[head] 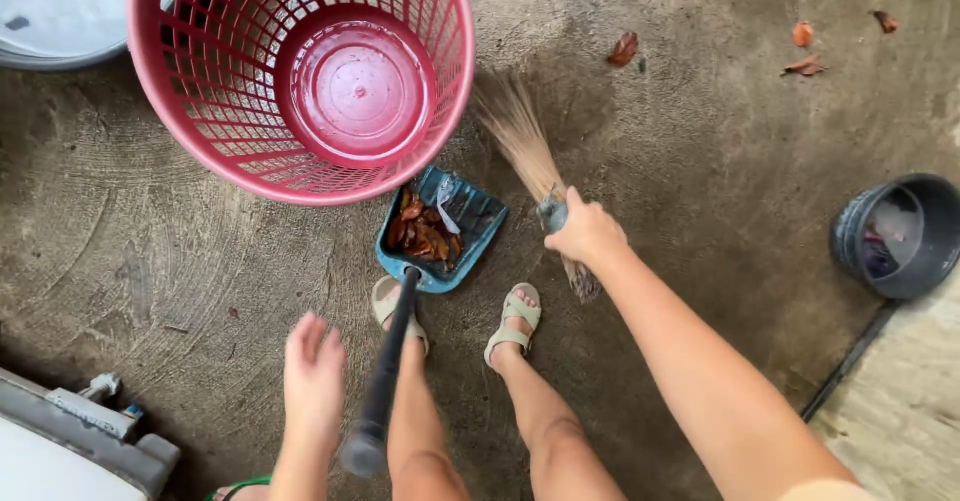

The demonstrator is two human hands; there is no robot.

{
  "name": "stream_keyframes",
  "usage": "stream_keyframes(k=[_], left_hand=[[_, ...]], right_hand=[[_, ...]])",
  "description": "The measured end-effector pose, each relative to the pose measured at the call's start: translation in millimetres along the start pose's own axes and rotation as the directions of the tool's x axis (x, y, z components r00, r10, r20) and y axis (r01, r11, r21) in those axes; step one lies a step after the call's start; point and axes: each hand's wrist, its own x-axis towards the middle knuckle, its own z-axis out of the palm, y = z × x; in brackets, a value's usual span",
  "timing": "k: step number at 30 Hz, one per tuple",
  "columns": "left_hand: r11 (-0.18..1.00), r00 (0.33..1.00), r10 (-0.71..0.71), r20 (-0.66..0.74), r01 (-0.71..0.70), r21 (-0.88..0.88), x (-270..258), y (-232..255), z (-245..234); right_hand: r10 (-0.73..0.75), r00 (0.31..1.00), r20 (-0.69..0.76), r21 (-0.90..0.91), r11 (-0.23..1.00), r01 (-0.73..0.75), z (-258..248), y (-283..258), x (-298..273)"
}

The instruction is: The recorder uses a broom to sweep leaves and debris into a dustpan in an outdoor utility area.

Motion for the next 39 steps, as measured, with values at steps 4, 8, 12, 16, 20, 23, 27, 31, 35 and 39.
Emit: stream_keyframes(k=[4,8,12,16,20,23,27,31,35,39], left_hand=[[0.931,0.984,-0.092,0.152,0.139,-0.338,153,-12,47],[0.881,0.973,-0.175,0.150,0.223,-0.418,272,-60,92],[0.696,0.957,-0.264,0.124,0.277,-0.662,271,-14,120],[0.557,0.966,-0.253,-0.044,0.108,-0.823,299,2,81],[0.643,0.980,-0.185,-0.078,0.061,-0.763,317,30,10],[0.692,0.974,-0.213,-0.075,0.097,-0.715,309,62,-5],[0.674,0.980,-0.192,-0.059,0.088,-0.733,327,70,1],[0.703,0.977,-0.201,-0.067,0.096,-0.705,339,45,23],[0.665,0.960,-0.244,-0.136,0.064,-0.744,332,26,17],[0.879,0.983,-0.175,0.049,0.179,-0.443,293,23,-12]], right_hand=[[0.024,0.999,0.023,0.013,1.000,-0.024,23,-12,-7],[0.056,0.997,0.047,0.083,0.995,-0.059,66,-32,-9],[0.049,0.999,-0.006,0.171,0.984,-0.047,86,-32,-15],[0.086,0.995,-0.042,0.198,0.977,-0.076,76,-30,-23],[0.101,0.995,-0.025,0.047,0.994,-0.100,39,-44,-28],[0.061,0.996,0.060,-0.212,0.976,-0.047,8,-55,-37],[-0.001,0.990,0.143,-0.583,0.808,0.085,-53,-39,-58],[0.113,0.983,0.148,-0.592,0.806,-0.003,-101,-37,-73],[-0.211,0.971,-0.111,-0.587,0.802,0.107,-70,-41,-27],[-0.438,0.891,-0.116,-0.763,0.614,0.202,-20,-21,19]])
